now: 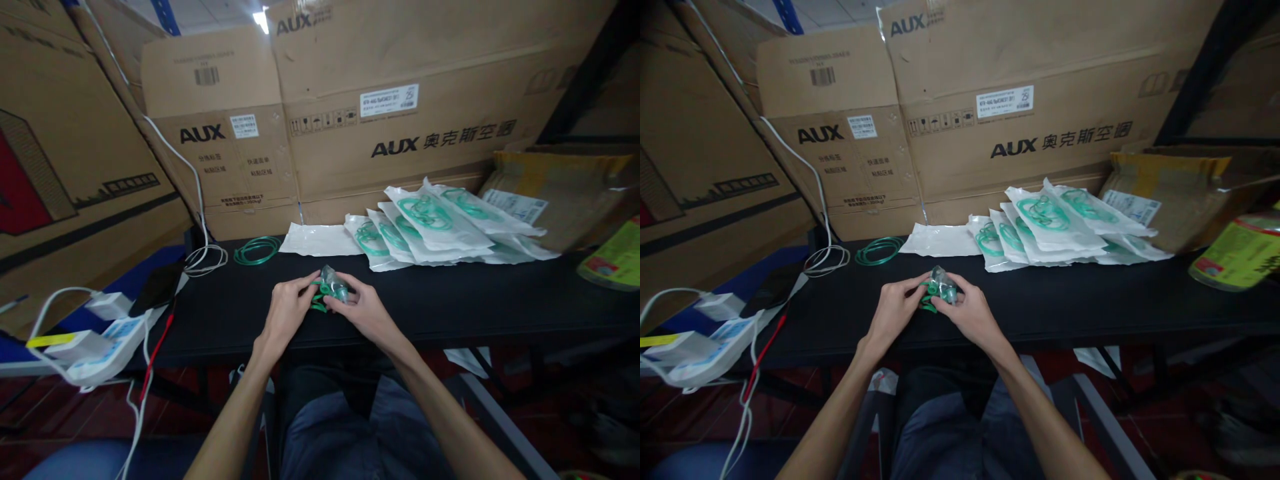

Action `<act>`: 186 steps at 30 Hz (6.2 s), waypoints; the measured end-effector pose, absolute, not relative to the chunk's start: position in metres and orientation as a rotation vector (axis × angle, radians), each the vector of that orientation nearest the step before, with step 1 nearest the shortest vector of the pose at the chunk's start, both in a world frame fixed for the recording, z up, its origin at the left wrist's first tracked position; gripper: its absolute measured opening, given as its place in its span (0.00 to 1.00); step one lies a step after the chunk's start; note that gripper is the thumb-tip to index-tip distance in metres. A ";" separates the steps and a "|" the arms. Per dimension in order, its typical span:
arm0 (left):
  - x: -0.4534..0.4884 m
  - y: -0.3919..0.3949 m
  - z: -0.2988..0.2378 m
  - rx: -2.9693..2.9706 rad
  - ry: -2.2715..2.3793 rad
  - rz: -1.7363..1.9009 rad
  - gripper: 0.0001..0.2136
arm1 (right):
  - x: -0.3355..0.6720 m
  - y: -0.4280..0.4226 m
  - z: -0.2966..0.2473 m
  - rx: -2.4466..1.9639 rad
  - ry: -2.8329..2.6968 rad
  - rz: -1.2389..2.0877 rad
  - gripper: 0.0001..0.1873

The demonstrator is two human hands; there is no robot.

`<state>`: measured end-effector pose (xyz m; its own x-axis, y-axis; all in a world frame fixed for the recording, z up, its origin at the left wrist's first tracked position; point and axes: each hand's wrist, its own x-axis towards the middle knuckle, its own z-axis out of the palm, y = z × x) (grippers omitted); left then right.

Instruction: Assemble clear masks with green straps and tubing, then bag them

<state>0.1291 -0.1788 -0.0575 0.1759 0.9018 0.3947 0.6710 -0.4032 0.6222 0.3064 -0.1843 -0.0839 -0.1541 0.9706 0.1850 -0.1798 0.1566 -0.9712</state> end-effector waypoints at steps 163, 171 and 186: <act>0.007 -0.219 -0.017 2.142 2.088 1.012 0.24 | 0.310 -0.191 -0.090 -1.116 -1.603 0.639 0.35; 0.140 -0.200 -0.028 2.008 1.275 0.902 0.19 | 0.311 -0.194 -0.088 -1.002 -1.711 0.594 0.21; 0.137 -0.181 -0.062 1.689 0.999 1.108 0.18 | 0.316 -0.190 -0.089 -0.876 -1.448 0.932 0.15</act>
